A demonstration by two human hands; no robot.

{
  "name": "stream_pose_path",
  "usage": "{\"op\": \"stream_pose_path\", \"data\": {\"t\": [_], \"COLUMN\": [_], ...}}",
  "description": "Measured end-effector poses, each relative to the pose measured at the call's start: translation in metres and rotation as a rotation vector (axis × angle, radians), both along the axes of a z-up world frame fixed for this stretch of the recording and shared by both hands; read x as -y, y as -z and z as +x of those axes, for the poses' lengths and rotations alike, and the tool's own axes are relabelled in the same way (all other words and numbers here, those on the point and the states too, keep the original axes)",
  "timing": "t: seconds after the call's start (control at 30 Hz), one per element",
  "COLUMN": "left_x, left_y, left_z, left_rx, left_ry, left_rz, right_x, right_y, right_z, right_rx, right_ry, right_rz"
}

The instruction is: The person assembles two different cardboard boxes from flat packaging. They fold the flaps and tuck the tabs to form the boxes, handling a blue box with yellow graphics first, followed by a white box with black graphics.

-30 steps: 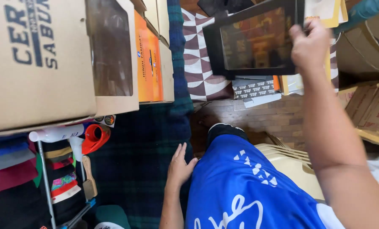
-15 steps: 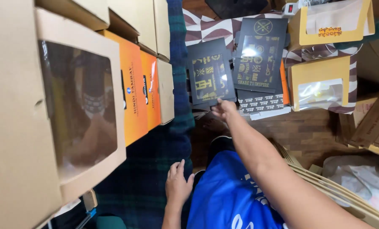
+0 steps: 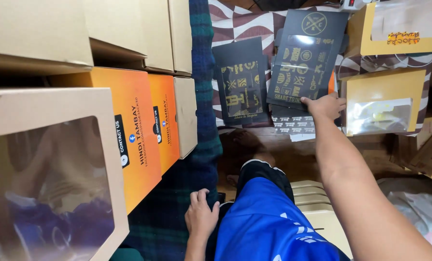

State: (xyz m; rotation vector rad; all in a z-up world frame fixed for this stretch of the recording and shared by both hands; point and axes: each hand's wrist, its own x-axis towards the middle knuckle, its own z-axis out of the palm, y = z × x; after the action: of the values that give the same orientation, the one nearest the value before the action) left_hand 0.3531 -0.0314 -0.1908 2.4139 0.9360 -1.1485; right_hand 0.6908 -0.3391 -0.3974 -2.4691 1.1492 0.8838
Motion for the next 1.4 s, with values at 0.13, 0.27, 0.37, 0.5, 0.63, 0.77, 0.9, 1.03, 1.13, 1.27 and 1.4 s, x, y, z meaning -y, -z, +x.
{"op": "stream_pose_path", "data": {"t": [0.13, 0.27, 0.37, 0.5, 0.63, 0.77, 0.9, 1.03, 1.13, 1.27, 1.4], "left_x": [-0.001, 0.0, 0.001, 0.0, 0.0, 0.0, 0.002, 0.001, 0.002, 0.001, 0.002], "left_y": [0.007, 0.01, 0.009, 0.004, 0.003, 0.002, 0.004, 0.007, 0.005, 0.012, 0.014], "left_z": [0.0, 0.003, 0.005, 0.01, 0.014, 0.014, 0.016, 0.015, 0.016, 0.014, 0.012], "left_rx": [0.018, -0.025, -0.04, -0.081, -0.085, -0.118, -0.13, -0.114, -0.137, -0.124, -0.102], "left_ry": [0.06, 0.068, 0.063, 0.043, 0.037, 0.021, 0.035, 0.036, 0.049, 0.063, 0.079], "left_rz": [0.024, 0.03, 0.029, 0.024, 0.017, 0.016, 0.026, 0.036, 0.035, 0.051, 0.064], "right_x": [-0.004, -0.005, -0.015, -0.04, -0.081, -0.111, -0.101, -0.059, -0.026, -0.01, -0.013], "right_y": [0.028, 0.021, -0.001, 0.001, -0.003, -0.007, 0.043, 0.053, 0.043, 0.01, 0.002], "right_z": [-0.007, -0.001, 0.003, -0.006, -0.022, -0.027, -0.027, -0.036, -0.03, -0.013, -0.014], "right_rx": [0.141, 0.09, 0.159, 0.422, 0.524, 0.297, 0.1, 0.437, 0.379, 0.032, 0.059], "right_ry": [0.0, 0.124, 0.168, -0.074, 0.024, 0.02, -0.297, -0.237, -0.061, 0.051, 0.064], "right_rz": [0.007, 0.06, 0.216, 0.396, 0.703, 0.801, 0.434, 0.172, -0.105, 0.0, -0.083]}}
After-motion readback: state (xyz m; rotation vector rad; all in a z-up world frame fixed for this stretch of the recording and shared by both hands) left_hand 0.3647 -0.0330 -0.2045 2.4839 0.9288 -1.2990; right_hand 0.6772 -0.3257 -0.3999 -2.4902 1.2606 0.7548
